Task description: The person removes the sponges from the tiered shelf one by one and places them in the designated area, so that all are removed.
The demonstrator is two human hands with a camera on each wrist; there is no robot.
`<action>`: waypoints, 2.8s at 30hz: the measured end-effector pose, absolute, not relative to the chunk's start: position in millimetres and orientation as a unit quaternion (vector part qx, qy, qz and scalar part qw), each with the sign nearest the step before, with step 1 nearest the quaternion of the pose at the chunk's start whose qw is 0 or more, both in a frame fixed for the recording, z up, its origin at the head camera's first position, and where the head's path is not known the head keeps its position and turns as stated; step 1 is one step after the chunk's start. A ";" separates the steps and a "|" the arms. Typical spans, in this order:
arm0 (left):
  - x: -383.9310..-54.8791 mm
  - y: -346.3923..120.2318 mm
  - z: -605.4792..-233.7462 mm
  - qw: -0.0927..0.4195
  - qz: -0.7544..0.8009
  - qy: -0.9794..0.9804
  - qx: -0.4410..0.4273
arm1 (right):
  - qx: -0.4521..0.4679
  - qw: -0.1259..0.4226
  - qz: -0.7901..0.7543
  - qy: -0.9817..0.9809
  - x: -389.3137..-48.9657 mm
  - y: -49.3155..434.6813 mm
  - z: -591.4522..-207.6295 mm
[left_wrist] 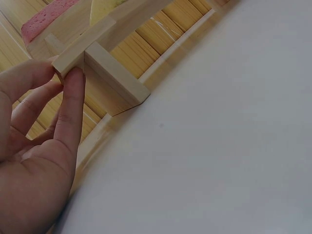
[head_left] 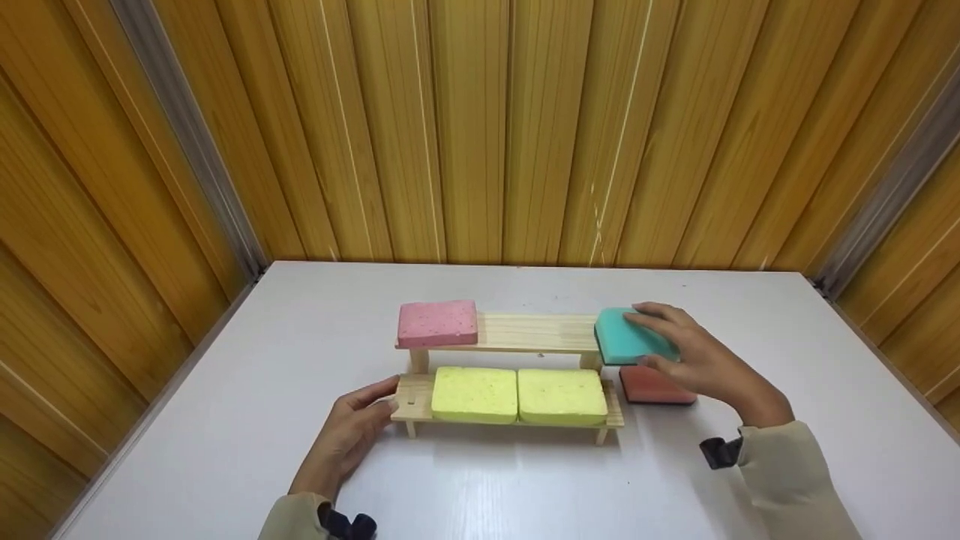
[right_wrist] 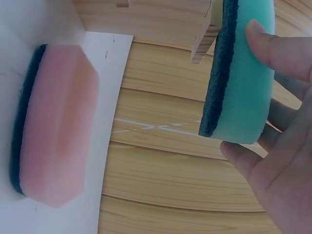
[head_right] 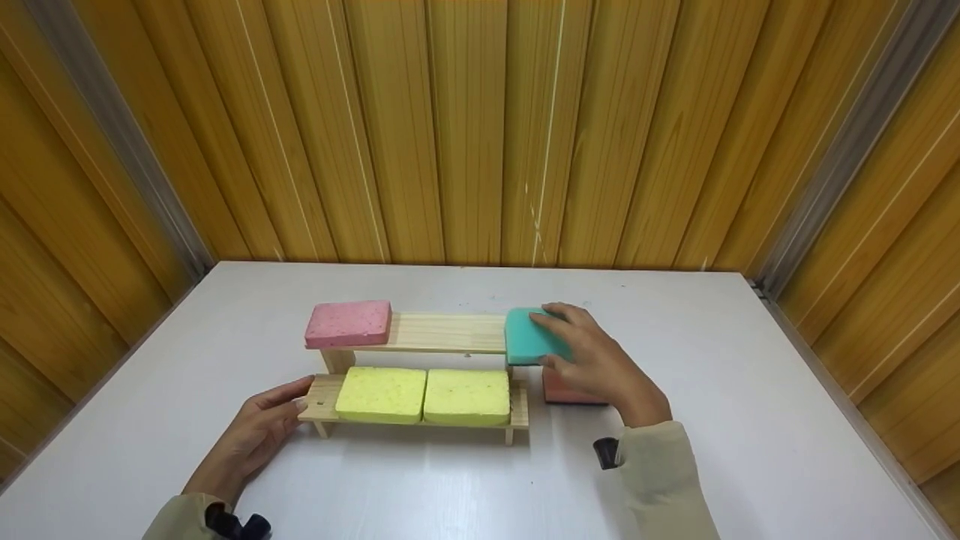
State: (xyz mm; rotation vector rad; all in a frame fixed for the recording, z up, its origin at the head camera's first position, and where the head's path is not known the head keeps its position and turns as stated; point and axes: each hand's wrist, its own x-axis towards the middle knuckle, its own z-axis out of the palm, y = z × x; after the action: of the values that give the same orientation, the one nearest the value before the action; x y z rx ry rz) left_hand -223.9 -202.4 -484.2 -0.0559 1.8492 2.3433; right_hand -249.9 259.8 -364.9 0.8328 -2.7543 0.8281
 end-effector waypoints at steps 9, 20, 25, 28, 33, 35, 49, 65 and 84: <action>-224.0 -202.8 -484.4 0.072 0.774 0.629 -0.014 | 0.280 0.103 0.269 -0.916 -248.2 269.2 -366.8; -223.5 -202.1 -484.9 0.067 0.777 0.626 -0.020 | 0.260 0.088 0.263 -0.925 -246.5 280.5 -371.2; -223.9 -202.5 -484.8 0.070 0.777 0.626 -0.021 | 0.248 0.075 0.264 -0.929 -246.0 285.5 -372.6; -224.0 -202.1 -485.0 0.067 0.774 0.630 -0.024 | 0.249 0.077 0.260 -0.930 -245.7 289.1 -375.0; -224.1 -201.7 -485.5 0.062 0.773 0.631 -0.028 | 0.248 0.086 0.256 -0.930 -244.6 294.8 -379.3; -224.0 -201.8 -485.8 0.063 0.772 0.632 -0.025 | 0.246 0.089 0.259 -0.930 -243.8 296.8 -380.4; -224.3 -202.1 -485.9 0.068 0.775 0.628 -0.024 | 0.232 0.074 0.253 -0.936 -246.7 310.0 -386.2; -223.3 -202.2 -485.9 0.072 0.780 0.622 -0.020 | 0.207 0.036 0.242 -0.947 -248.7 328.1 -393.6; -224.1 -202.2 -485.6 0.071 0.780 0.621 -0.021 | 0.191 0.045 0.240 -0.951 -247.9 349.3 -397.4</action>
State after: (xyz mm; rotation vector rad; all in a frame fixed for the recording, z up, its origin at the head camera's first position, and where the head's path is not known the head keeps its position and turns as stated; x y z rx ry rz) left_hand -224.1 -202.2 -485.6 -0.0625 1.8692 2.3459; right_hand -247.9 349.3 -397.4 0.5822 -2.9044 0.7329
